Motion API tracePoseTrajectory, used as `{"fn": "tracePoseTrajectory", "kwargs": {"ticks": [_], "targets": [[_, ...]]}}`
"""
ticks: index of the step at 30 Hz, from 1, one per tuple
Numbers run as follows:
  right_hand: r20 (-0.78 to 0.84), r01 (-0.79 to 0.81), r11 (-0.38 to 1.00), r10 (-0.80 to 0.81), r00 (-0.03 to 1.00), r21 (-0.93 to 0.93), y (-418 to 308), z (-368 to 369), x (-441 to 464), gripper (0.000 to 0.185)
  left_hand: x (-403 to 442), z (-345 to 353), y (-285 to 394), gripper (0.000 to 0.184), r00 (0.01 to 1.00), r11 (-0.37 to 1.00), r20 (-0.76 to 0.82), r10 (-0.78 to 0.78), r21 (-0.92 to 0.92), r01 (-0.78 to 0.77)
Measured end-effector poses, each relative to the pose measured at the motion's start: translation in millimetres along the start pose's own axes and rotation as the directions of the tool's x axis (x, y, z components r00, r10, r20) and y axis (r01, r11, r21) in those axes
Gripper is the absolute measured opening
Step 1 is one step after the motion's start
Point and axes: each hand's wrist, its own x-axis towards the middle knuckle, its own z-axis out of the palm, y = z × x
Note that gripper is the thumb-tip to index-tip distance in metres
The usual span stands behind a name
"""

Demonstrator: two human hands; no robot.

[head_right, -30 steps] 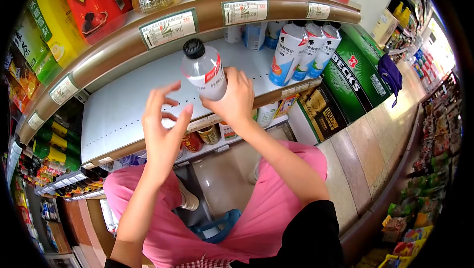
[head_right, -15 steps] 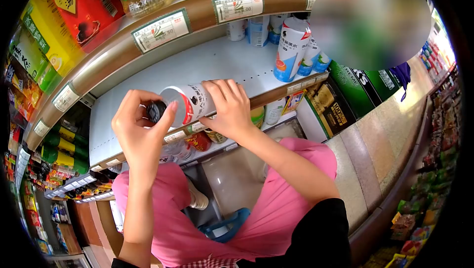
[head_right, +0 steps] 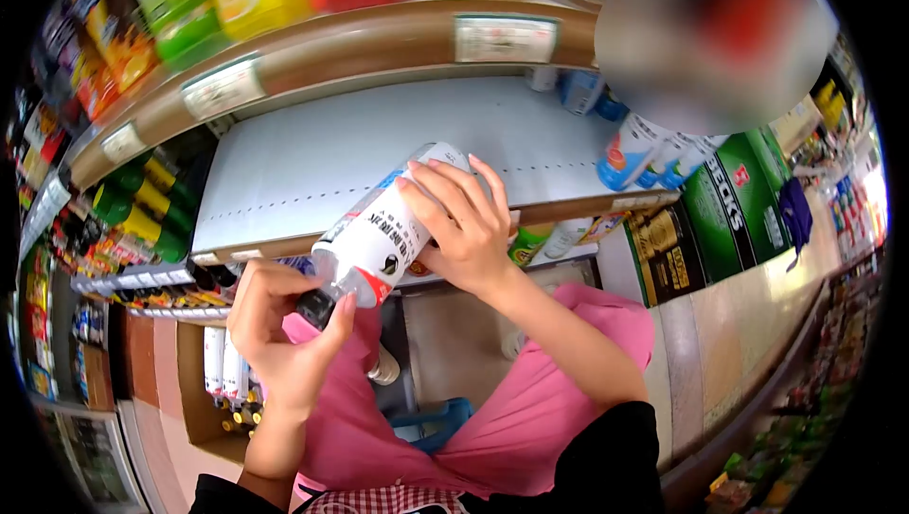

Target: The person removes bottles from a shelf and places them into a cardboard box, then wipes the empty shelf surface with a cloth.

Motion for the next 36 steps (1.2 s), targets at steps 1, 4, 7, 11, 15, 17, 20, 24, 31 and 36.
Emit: {"fn": "tracePoseTrajectory", "kwargs": {"ticks": [1,4,7,11,15,17,20,24,31,36], "targets": [[-0.008,-0.002,0.999,0.002,1.0,0.037,-12,4,4,0.055,-6,-11,0,0.029,0.999,0.999,-0.024,-0.038,-0.003,0.038],[0.013,0.055,0.996,-0.057,0.998,0.076,-42,17,16,0.054,-20,-47,-2,0.03,0.997,0.997,-0.066,-0.044,0.062,0.048],[0.007,0.091,0.988,-0.093,0.996,0.126,-73,32,26,0.05,-35,-84,-1,0.032,0.991,0.989,-0.098,-0.089,0.107,0.1],[0.027,0.155,0.966,-0.164,0.986,0.205,-118,55,40,0.045,-53,-133,12,0.034,0.964,0.957,-0.132,-0.231,0.15,0.249],[0.07,0.199,0.922,-0.235,0.97,0.333,-161,79,50,0.042,-72,-178,23,0.036,0.937,0.899,-0.15,-0.317,0.268,0.347],[0.088,0.208,0.895,-0.262,0.961,0.395,-184,91,54,0.042,-80,-193,29,0.037,0.902,0.844,-0.213,-0.377,0.322,0.429],[0.139,0.225,0.848,-0.327,0.935,0.48,-217,108,59,0.043,-97,-220,22,0.039,0.887,0.774,-0.274,-0.372,0.436,0.46],[0.205,0.225,0.716,-0.461,0.863,0.661,-254,145,55,0.06,-116,-252,2,0.036,0.82,0.661,-0.388,-0.42,0.488,0.57],[0.293,0.278,0.533,-0.749,0.595,0.799,-306,212,19,0.056,-185,-294,-72,0.03,0.574,0.449,-0.374,-0.728,0.371,0.812],[0.308,0.394,0.438,-0.884,0.351,0.808,-324,255,-24,0.06,-257,-282,-142,0.034,0.418,0.336,-0.282,-0.864,0.297,0.894]]}}
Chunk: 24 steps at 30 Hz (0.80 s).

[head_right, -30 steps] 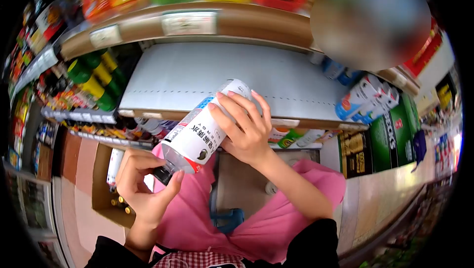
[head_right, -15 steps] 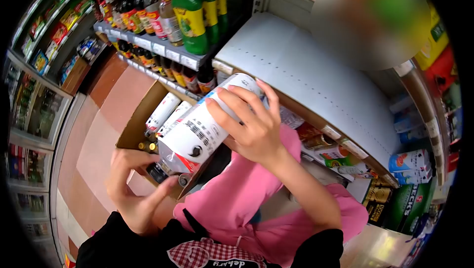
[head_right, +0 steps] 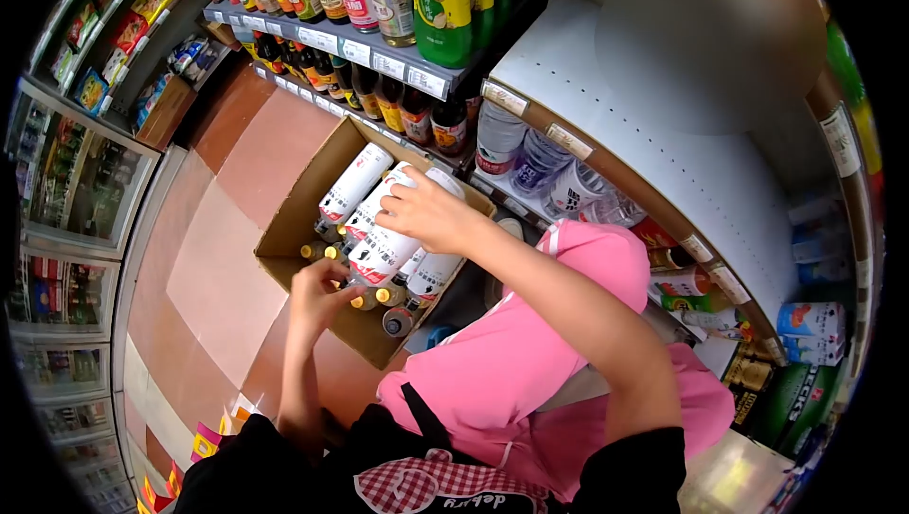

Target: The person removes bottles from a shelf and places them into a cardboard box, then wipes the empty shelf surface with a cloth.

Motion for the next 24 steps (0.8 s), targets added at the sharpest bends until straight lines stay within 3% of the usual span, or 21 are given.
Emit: {"fn": "tracePoseTrajectory", "kwargs": {"ticks": [2,3,9,17,22,24], "targets": [[0.062,0.034,0.999,-0.032,0.998,-0.04,3,28,2,0.058,6,20,-19,0.031,1.0,1.0,0.016,0.018,0.017,-0.018],[0.076,0.052,0.996,-0.046,0.996,-0.077,5,35,2,0.037,10,31,-29,0.031,1.0,1.0,0.02,0.011,0.001,-0.011],[0.242,0.059,0.983,-0.015,0.97,-0.177,15,85,5,0.03,36,83,-80,0.03,0.998,0.998,0.039,-0.057,-0.005,0.058],[0.258,0.05,0.974,0.009,0.966,-0.222,17,109,2,0.022,45,111,-101,0.028,0.994,0.995,0.041,-0.097,-0.029,0.098],[0.254,-0.061,0.967,0.126,0.959,-0.249,19,122,6,0.016,46,119,-107,0.028,0.994,0.997,-0.084,-0.076,0.021,0.078],[0.241,-0.116,0.969,0.169,0.956,-0.22,19,123,6,0.014,48,119,-109,0.028,0.993,0.995,-0.063,-0.102,0.015,0.103]]}}
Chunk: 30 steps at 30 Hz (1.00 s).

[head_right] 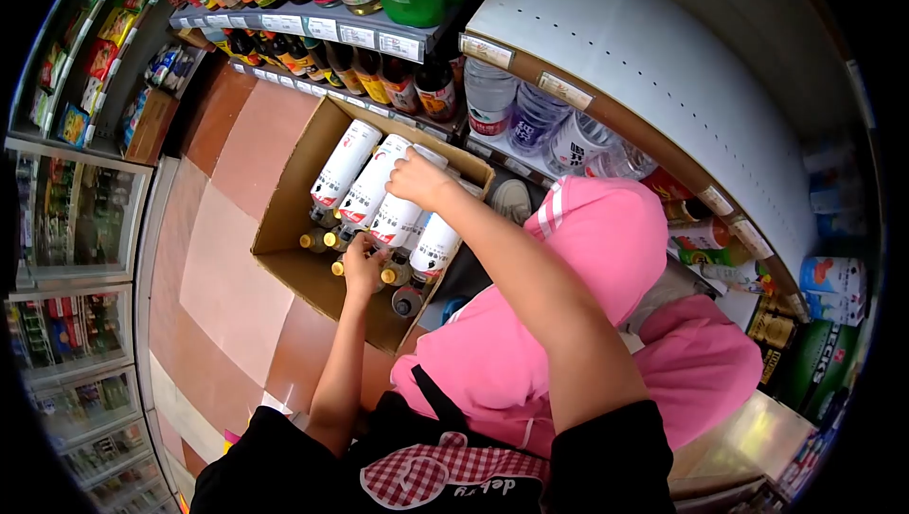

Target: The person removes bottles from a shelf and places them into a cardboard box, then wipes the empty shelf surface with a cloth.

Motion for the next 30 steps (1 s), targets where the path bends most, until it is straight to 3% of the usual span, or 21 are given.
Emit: {"fn": "tracePoseTrajectory", "kwargs": {"ticks": [10,12,14,18,20,22,25,28,30], "targets": [[-0.032,-0.172,0.955,0.186,0.982,0.241,-5,-16,-6,0.013,-24,-20,47,0.041,0.99,0.909,0.054,0.128,0.392,-0.139],[-0.136,-0.153,0.94,0.202,0.97,0.306,-5,-25,-11,0.013,-34,-30,68,0.042,0.973,0.894,0.032,0.23,0.388,-0.224],[-0.139,-0.149,0.898,0.225,0.964,0.414,-5,-41,-18,0.017,-38,-38,85,0.042,0.935,0.879,0.017,0.354,0.336,-0.339],[-0.251,-0.181,0.825,0.36,0.899,0.535,-5,-93,-49,0.014,-53,-49,148,0.034,0.882,0.883,-0.047,0.469,0.062,-0.466],[-0.285,-0.269,0.798,0.473,0.834,0.539,-6,-135,-86,0.014,-69,-52,186,0.027,0.894,0.893,-0.007,0.448,-0.043,-0.448],[-0.268,-0.327,0.763,0.538,0.799,0.557,-3,-168,-138,0.015,-92,-50,231,0.02,0.838,0.83,0.0,0.546,-0.131,-0.541],[-0.455,-0.343,0.734,0.648,0.611,0.586,-1,-188,-221,0.018,-125,-36,283,0.019,0.752,0.75,0.093,0.653,-0.216,-0.625],[-0.524,-0.44,0.715,0.698,0.488,0.543,8,-203,-309,0.017,-156,-14,332,0.017,0.605,0.658,0.258,0.753,-0.283,-0.698],[-0.493,-0.545,0.599,0.798,0.345,0.587,8,-217,-360,0.016,-166,15,353,0.018,0.43,0.543,0.36,0.828,-0.323,-0.775]]}}
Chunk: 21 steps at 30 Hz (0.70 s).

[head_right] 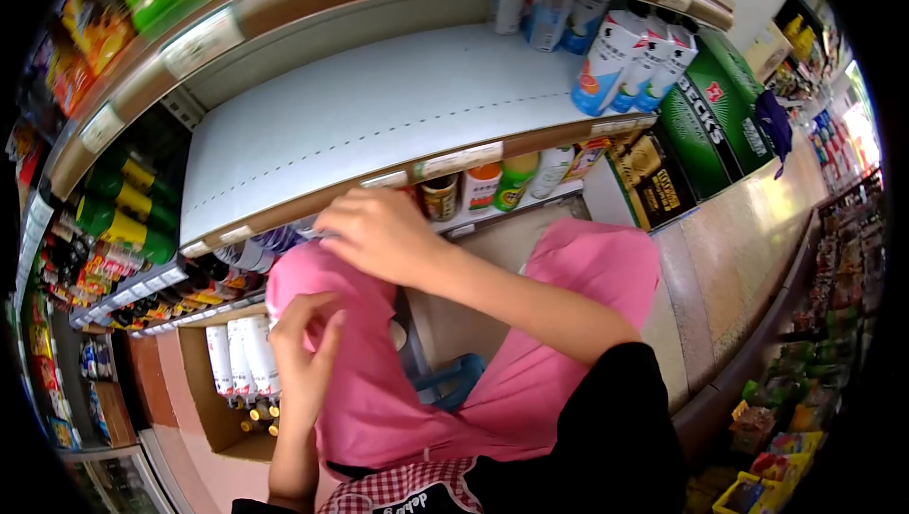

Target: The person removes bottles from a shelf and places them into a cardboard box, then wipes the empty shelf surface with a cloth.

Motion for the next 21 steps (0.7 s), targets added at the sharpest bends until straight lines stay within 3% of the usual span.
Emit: {"fn": "tracePoseTrajectory", "kwargs": {"ticks": [3,6,13,16,21], "targets": [[-0.205,-0.167,0.985,0.153,0.967,-0.052,38,-44,-19,0.015,34,41,19,0.022,0.952,0.988,0.269,0.143,0.023,-0.155],[-0.346,-0.282,0.953,0.229,0.91,-0.112,75,-73,-35,0.014,62,85,26,0.023,0.844,0.937,0.459,0.277,0.064,-0.342],[-0.423,-0.311,0.933,0.212,0.881,-0.18,105,-112,-41,0.015,95,152,-3,0.031,0.581,0.754,0.735,0.351,0.146,-0.64],[-0.46,-0.375,0.918,0.28,0.843,-0.128,105,-121,-44,0.016,96,157,-15,0.034,0.594,0.805,0.748,0.295,0.141,-0.577],[-0.531,-0.404,0.908,0.29,0.796,-0.11,105,-135,-53,0.017,93,150,0,0.024,0.718,0.894,0.597,0.357,0.004,-0.448]]}}
